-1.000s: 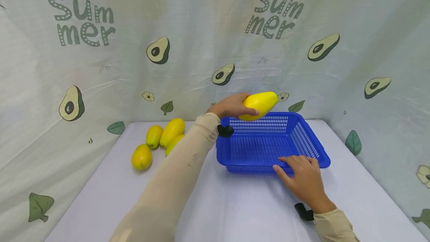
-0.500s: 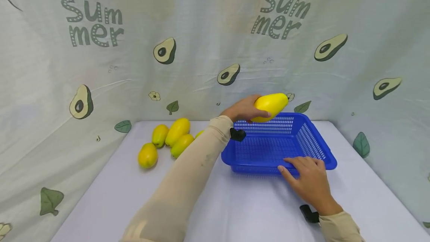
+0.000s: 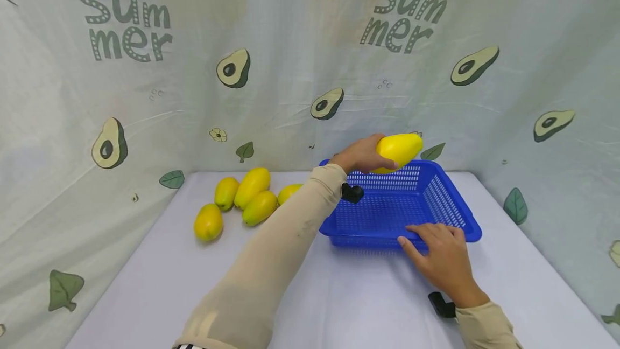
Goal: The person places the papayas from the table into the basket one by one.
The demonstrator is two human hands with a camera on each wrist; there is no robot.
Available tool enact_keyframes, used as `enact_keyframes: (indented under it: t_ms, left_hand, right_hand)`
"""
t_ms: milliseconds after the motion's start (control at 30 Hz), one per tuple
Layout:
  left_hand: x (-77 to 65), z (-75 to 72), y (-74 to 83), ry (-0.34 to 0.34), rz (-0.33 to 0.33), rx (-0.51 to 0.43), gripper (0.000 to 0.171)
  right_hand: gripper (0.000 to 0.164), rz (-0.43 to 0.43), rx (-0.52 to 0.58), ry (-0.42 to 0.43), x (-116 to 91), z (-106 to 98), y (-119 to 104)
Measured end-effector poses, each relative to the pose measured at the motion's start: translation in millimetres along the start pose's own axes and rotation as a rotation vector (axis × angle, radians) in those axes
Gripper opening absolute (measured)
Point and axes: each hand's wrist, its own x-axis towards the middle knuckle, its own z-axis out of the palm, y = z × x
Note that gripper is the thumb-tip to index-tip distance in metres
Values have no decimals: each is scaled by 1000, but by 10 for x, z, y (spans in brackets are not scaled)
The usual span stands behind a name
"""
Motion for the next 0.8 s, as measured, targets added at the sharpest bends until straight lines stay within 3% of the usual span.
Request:
enact_keyframes:
  t_ms: [233,367,500,633,800]
  left_hand:
    - [93,47,-3,-11,14,59,83]
    - [113,62,-15,4,-5,-53,82]
    - [76,24,-37,6,-13,-173,66]
    - [6,-75,-62,-73,16,-147,49]
    - [-106,-255,-77,-203,43,-40,47]
  right_hand:
    - [37,15,-1,-8,-10,9,-6]
    - [37,4,1,-5,-13,2,-3]
    - [37,-6,2,-7,5,0,0]
    - [37,-8,-1,-3,9,4,4]
    - [38,-13,-7,8,4,1,29]
